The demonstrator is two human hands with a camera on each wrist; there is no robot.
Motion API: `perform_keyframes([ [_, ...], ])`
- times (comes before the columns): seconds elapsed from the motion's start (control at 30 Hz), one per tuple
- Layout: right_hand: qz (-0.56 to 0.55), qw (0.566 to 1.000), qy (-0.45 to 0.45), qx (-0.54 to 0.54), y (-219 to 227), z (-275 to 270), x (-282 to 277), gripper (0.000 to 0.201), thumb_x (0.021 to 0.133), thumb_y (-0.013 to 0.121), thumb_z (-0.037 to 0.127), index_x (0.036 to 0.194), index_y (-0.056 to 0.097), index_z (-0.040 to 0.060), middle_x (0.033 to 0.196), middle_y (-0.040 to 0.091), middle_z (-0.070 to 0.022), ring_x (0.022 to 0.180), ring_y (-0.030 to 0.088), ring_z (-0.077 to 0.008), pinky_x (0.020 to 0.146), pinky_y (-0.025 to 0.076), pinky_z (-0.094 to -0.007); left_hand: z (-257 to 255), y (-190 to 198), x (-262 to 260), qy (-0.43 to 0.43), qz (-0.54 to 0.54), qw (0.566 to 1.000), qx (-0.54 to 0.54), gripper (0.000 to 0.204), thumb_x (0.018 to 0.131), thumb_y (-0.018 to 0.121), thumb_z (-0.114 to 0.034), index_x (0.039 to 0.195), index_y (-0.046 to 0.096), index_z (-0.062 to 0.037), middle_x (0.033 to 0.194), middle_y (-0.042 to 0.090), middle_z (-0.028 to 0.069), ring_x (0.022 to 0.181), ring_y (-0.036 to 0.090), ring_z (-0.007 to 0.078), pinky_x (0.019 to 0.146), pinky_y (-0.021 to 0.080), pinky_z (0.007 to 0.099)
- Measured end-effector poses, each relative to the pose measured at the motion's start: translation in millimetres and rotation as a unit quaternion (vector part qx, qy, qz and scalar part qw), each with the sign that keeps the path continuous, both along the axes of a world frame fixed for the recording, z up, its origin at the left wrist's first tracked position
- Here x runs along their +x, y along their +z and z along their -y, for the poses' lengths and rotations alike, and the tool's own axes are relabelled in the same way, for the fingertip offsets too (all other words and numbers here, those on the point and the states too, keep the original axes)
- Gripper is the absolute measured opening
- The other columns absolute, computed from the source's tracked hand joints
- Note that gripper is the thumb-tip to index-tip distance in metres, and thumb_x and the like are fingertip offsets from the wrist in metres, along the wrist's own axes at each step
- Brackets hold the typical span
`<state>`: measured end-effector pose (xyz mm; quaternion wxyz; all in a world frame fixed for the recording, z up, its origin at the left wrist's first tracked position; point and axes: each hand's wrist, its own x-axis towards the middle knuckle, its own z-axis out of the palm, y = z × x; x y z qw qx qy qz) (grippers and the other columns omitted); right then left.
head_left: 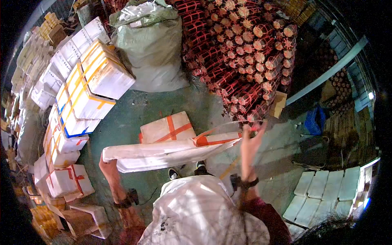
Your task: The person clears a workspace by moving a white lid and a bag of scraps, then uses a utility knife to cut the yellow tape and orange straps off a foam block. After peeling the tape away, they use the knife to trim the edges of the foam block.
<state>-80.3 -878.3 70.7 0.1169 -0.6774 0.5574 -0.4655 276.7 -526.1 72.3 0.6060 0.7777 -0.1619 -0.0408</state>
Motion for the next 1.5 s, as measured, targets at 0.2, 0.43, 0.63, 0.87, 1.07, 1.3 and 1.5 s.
perform_keyframes([
  [0.2, 0.207, 0.966, -0.144, -0.053, -87.5, 136.2, -180.1, 0.029, 0.087, 0.07, 0.012, 0.111, 0.058, 0.0023, 0.096, 0.063, -0.0103, 0.078, 0.058, -0.0198, 0.068, 0.048, -0.0364, -6.0, 1.1, 3.0, 0.011, 0.015, 1.0, 0.012, 0.027, 0.081, 0.064, 0.005, 0.108, 0.065, 0.002, 0.096, 0.067, 0.0021, 0.089, 0.061, 0.0112, 0.08, 0.049, 0.0271],
  [0.43, 0.17, 0.91, -0.001, 0.378, 74.3, -6.6, -26.4, 0.023, 0.09, 0.071, 0.028, 0.085, 0.064, 0.0058, 0.075, 0.063, -0.0018, 0.06, 0.052, -0.0117, 0.056, 0.043, -0.0291, 3.1, 15.3, -1.8, -0.003, 0.05, 0.998, 0.042, 0.028, 0.08, 0.065, 0.003, 0.108, 0.065, 0.0003, 0.097, 0.067, 0.0011, 0.091, 0.06, 0.0111, 0.081, 0.049, 0.0279],
  [0.63, 0.019, 0.903, 0.289, 0.318, 3.7, -81.1, 81.7, 0.033, 0.085, 0.076, 0.03, 0.099, 0.068, 0.0014, 0.077, 0.067, -0.0073, 0.071, 0.063, -0.0167, 0.068, 0.051, -0.0327, 17.6, 35.2, -15.9, 0.03, 0.086, 0.994, 0.053, 0.033, 0.078, 0.065, 0.002, 0.11, 0.065, -0.0015, 0.098, 0.068, 0.0033, 0.092, 0.062, 0.013, 0.083, 0.05, 0.0287],
  [0.87, 0.134, 0.916, 0.275, 0.26, -34.6, -78.2, 113.8, 0.022, 0.086, 0.073, 0.017, 0.098, 0.066, -0.0002, 0.071, 0.059, 0.0006, 0.068, 0.047, -0.0065, 0.063, 0.044, -0.0266, 12.7, 49.7, -33.1, 0.047, 0.153, 0.984, 0.077, 0.032, 0.077, 0.067, -0.003, 0.108, 0.065, -0.0021, 0.094, 0.067, 0.0041, 0.09, 0.063, 0.015, 0.083, 0.05, 0.0291],
  [1.07, -0.064, 0.946, 0.236, 0.211, -23.8, -70.8, 106.6, 0.024, 0.09, 0.066, 0.023, 0.098, 0.064, 0.001, 0.082, 0.069, -0.0129, 0.078, 0.067, -0.0316, 0.071, 0.051, -0.0407, 1.3, 40.6, -31.2, 0.018, 0.173, 0.982, 0.078, 0.028, 0.076, 0.068, -0.005, 0.104, 0.064, -0.0019, 0.091, 0.064, 0.0057, 0.086, 0.063, 0.0189, 0.079, 0.049, 0.0309],
  [1.3, -0.175, 0.946, 0.272, 0.024, -9.5, -21.2, 82.3, 0.026, 0.089, 0.067, 0.028, 0.095, 0.063, 0.0036, 0.086, 0.066, -0.0192, 0.086, 0.065, -0.0419, 0.076, 0.052, -0.0489, 12.9, 43.5, -47.1, -0.063, 0.175, 0.98, 0.069, 0.029, 0.087, 0.068, -0.02, 0.107, 0.063, -0.0004, 0.098, 0.064, 0.0119, 0.091, 0.065, 0.0272, 0.081, 0.05, 0.0341],
  [1.5, -0.248, 0.928, 0.237, 0.146, 15.0, -45.9, 86.4, 0.028, 0.09, 0.066, 0.031, 0.095, 0.063, 0.004, 0.085, 0.067, -0.0209, 0.085, 0.064, -0.0406, 0.076, 0.051, -0.0485, 37.1, -22.9, -21.6, 0.149, 0.192, 0.965, 0.098, 0.052, 0.097, 0.061, -0.031, 0.135, 0.043, 0.0005, 0.132, 0.049, 0.0134, 0.118, 0.051, 0.0244, 0.095, 0.047, 0.0373],
])
